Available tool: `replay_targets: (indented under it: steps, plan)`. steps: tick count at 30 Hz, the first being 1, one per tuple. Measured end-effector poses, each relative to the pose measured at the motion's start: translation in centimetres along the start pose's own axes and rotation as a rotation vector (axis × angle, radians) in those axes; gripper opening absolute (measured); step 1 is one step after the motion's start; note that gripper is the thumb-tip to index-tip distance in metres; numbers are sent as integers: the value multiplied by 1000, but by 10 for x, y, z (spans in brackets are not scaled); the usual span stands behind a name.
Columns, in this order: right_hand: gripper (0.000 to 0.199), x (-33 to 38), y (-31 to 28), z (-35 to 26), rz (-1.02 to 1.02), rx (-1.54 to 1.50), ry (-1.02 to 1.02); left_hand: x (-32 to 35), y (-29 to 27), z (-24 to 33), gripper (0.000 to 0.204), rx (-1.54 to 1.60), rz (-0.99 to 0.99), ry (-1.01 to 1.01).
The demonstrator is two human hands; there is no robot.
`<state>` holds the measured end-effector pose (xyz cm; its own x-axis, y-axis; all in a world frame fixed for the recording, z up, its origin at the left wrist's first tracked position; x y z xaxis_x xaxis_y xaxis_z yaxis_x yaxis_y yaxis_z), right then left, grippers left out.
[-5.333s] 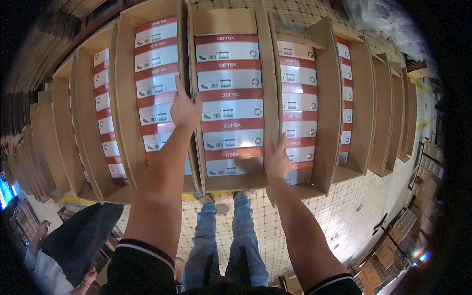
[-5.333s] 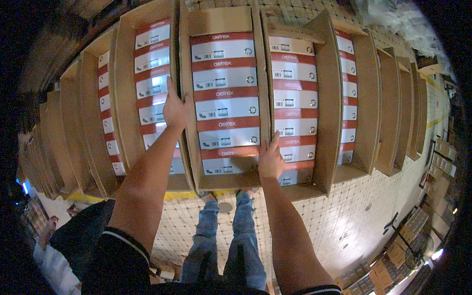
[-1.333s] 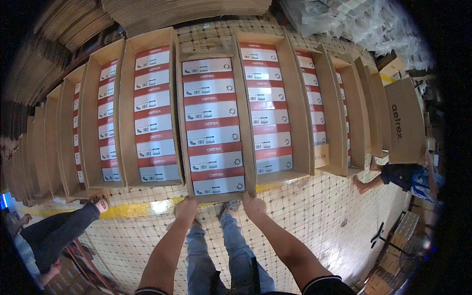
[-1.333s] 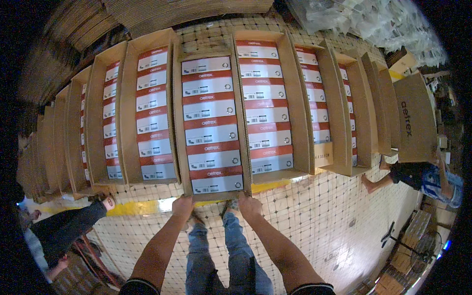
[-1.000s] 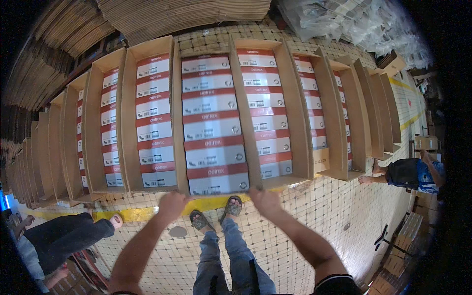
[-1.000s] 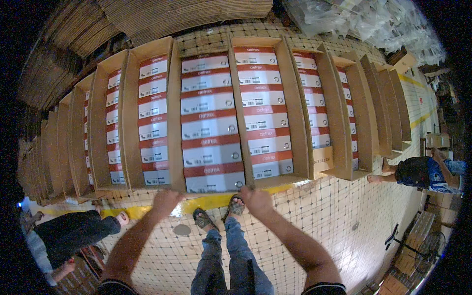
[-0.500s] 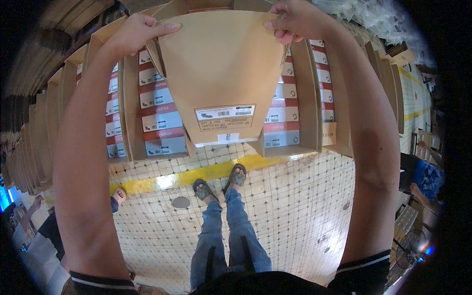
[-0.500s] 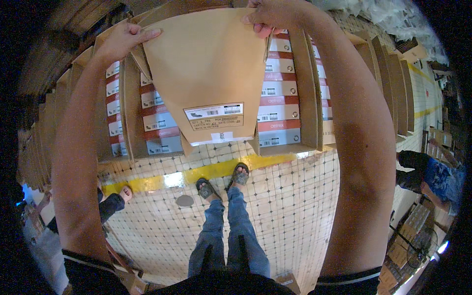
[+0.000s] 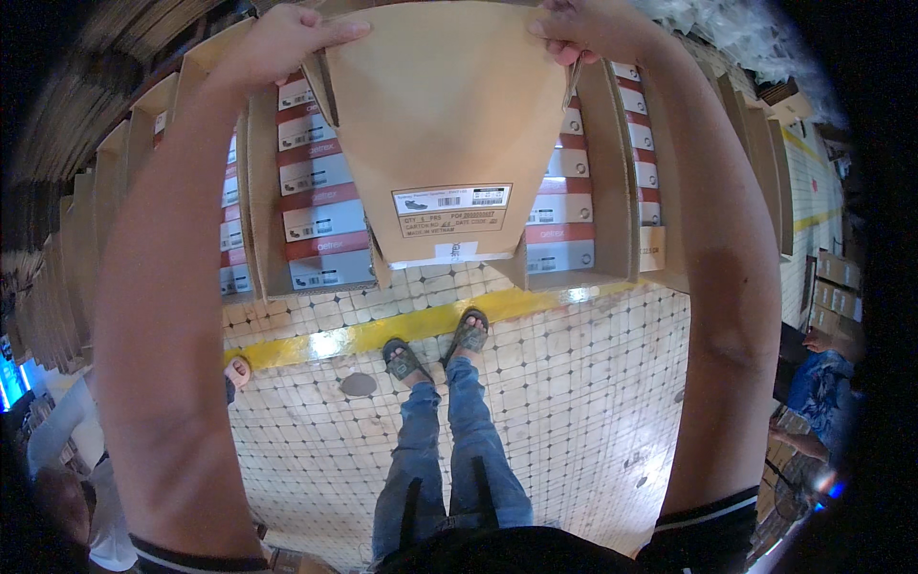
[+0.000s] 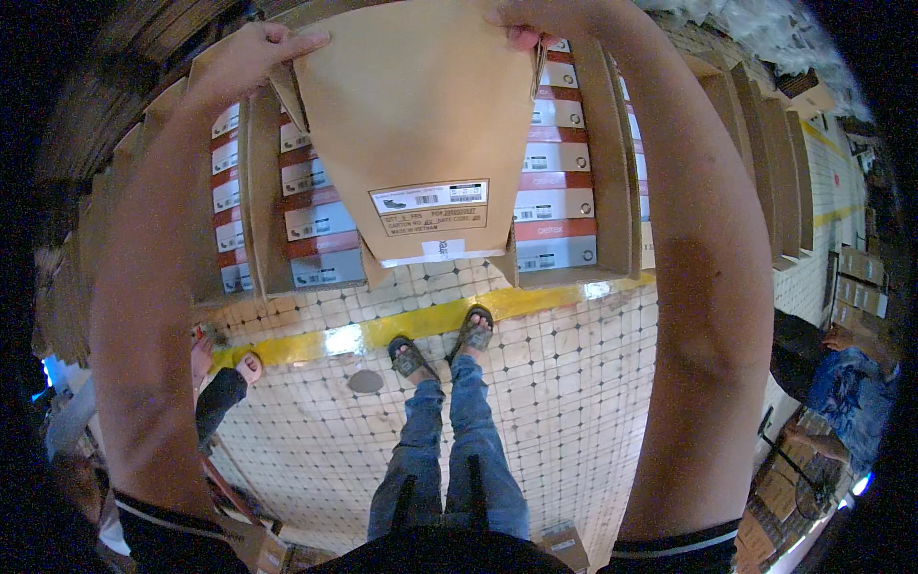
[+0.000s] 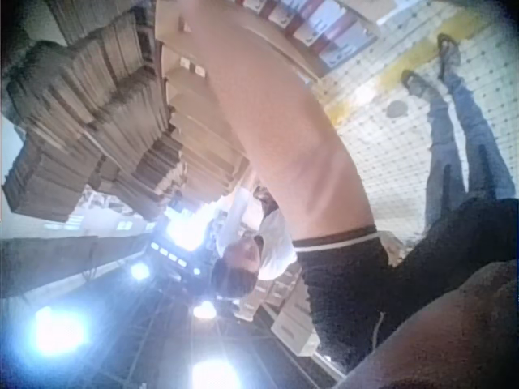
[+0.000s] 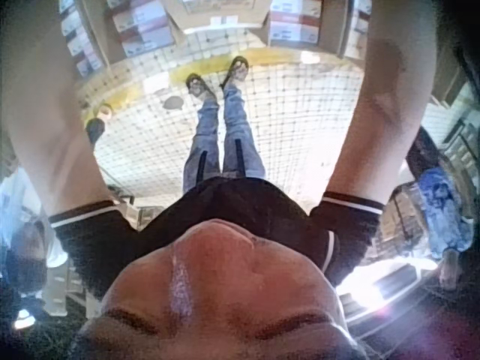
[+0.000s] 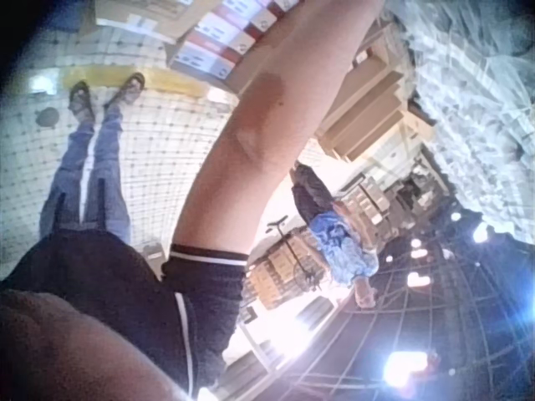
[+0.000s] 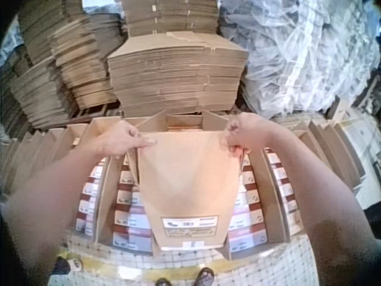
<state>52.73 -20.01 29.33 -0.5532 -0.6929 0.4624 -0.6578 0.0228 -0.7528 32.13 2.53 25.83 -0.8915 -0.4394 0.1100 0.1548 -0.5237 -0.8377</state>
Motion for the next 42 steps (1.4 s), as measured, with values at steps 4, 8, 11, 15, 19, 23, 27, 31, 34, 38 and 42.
replay_targets:
  steps: [4,8,11,15,19,23,27,31,34,38,42]
  plan:
    - [25,2,18,12,-44,-74,13,12,13,2,61,89,-1,33]
    - [29,16,56,43,12,-45,-96,41,45,-11,64,8,-65,15]
    - [27,48,116,75,35,27,-252,89,102,-22,70,-49,-111,-13]
    - [30,109,270,151,-131,338,272,193,231,-38,61,-105,-384,-134]
    - [36,184,362,175,-162,214,267,273,293,-33,39,7,-250,-37]
    - [43,173,340,173,7,20,174,264,271,-60,33,128,86,-276]
    - [46,126,280,134,904,142,-110,192,254,-74,43,21,412,-337]
    - [54,60,309,166,614,31,347,163,288,-83,43,24,317,-517]
    - [58,47,318,187,444,82,424,166,302,-84,53,-12,271,-602]
    - [56,48,315,194,374,68,368,167,296,-80,44,-64,305,-585]
    - [47,49,312,187,462,93,380,165,297,-83,54,-47,249,-643]
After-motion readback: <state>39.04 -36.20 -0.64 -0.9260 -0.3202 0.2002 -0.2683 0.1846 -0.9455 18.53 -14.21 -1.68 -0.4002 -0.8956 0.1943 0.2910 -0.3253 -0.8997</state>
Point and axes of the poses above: each hand's wrist, its own x-axis away from the middle knuckle, its own y-axis out of the palm, z = x × y, the point moved 7 cm from there along -x, towards the middle knuckle, and after that the axes turned 8 degrees about y, right-handed, at the moved point
